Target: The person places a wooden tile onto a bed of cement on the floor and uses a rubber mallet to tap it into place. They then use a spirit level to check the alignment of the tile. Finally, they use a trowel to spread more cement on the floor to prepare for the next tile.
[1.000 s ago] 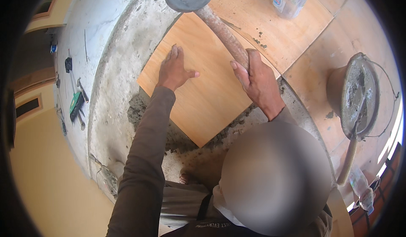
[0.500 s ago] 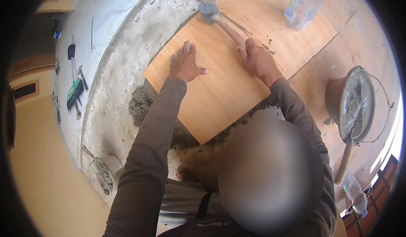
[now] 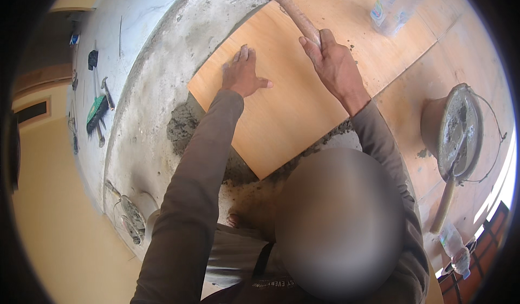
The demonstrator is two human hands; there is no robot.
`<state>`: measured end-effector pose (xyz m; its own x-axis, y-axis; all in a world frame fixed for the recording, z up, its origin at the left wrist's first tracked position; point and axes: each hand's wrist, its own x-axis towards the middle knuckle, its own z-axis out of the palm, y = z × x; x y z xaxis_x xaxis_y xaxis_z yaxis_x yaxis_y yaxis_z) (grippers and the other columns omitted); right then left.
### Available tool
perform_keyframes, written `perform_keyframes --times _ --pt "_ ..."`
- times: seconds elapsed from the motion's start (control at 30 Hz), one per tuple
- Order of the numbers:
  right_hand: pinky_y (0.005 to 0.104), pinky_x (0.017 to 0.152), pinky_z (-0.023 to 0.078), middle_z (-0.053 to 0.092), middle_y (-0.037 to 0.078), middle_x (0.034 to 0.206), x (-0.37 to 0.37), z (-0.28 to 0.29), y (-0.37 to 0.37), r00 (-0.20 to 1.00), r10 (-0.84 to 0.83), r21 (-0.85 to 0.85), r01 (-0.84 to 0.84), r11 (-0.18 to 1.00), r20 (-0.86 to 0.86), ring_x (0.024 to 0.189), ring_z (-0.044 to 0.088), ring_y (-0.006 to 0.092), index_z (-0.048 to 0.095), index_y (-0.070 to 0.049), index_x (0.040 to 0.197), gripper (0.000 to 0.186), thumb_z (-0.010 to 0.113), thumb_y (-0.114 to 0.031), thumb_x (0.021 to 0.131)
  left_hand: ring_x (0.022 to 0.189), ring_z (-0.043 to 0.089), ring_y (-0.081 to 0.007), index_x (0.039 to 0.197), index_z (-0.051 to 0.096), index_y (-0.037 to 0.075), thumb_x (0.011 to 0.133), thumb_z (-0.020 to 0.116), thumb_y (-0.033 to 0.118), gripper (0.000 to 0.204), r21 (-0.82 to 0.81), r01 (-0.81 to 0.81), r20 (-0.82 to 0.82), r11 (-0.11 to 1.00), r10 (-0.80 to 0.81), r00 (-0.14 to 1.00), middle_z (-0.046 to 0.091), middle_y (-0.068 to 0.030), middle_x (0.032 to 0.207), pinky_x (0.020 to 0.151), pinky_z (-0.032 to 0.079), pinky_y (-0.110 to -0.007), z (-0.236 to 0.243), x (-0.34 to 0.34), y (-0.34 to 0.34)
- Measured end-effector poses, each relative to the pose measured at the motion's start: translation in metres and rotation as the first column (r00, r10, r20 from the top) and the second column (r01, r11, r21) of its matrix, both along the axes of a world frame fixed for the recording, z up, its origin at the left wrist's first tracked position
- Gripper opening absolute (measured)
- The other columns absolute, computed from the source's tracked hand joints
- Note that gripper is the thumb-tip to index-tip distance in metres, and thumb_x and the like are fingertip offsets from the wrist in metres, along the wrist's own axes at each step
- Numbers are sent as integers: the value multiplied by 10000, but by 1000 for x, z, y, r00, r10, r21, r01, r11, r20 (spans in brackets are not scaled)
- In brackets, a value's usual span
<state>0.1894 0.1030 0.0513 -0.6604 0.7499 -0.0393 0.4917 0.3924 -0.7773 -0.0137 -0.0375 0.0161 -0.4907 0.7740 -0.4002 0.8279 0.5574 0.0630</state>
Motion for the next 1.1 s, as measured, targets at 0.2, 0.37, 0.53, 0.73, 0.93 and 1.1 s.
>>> perform_keyframes --times 0.2,0.37,0.53,0.73,0.93,1.1 --pt "550 616 495 626 293 701 4 -29 -12 996 41 82 -48 996 84 689 649 498 471 -1 1003 422 595 -401 1054 1581 229 -297 1620 277 58 754 885 516 1153 11 4 43 1000 -4 999 207 -139 1721 1231 242 -630 -2 3 16" --pt "567 593 511 643 289 699 0 -5 -39 998 36 84 -32 996 -43 682 658 511 462 3 1013 442 583 -420 1053 1592 191 -288 1640 240 80 758 886 497 1170 -42 -35 39 998 37 999 168 -106 1734 1260 185 -616 5 -6 6" --pt "572 620 527 661 287 712 1 -27 -33 999 25 33 -26 999 42 698 669 513 452 -2 1015 430 568 -413 1062 1590 196 -289 1639 234 71 752 889 495 1182 -51 -10 41 999 12 999 174 -102 1733 1256 191 -622 5 3 17" --pt "564 653 534 654 277 699 19 -35 -29 998 19 90 -23 996 56 702 666 507 449 -1 1016 430 567 -412 1062 1600 169 -289 1650 197 76 789 861 496 1165 -69 2 39 998 0 999 140 -109 1743 1262 170 -621 3 7 25" --pt "535 597 544 671 248 749 46 2 -68 996 28 88 -35 996 85 680 674 474 451 -32 1014 367 613 -360 1043 1607 141 -292 1660 154 81 842 816 497 1132 -90 -27 5 996 28 1000 102 -114 1751 1272 138 -617 -5 3 -3" --pt "516 576 554 669 222 759 105 -34 -87 983 -43 171 12 985 180 671 681 442 448 -57 1015 329 644 -322 1021 1603 156 -303 1652 181 78 858 803 490 1090 -39 11 -8 999 -11 1000 125 -129 1745 1262 159 -625 -5 13 13"
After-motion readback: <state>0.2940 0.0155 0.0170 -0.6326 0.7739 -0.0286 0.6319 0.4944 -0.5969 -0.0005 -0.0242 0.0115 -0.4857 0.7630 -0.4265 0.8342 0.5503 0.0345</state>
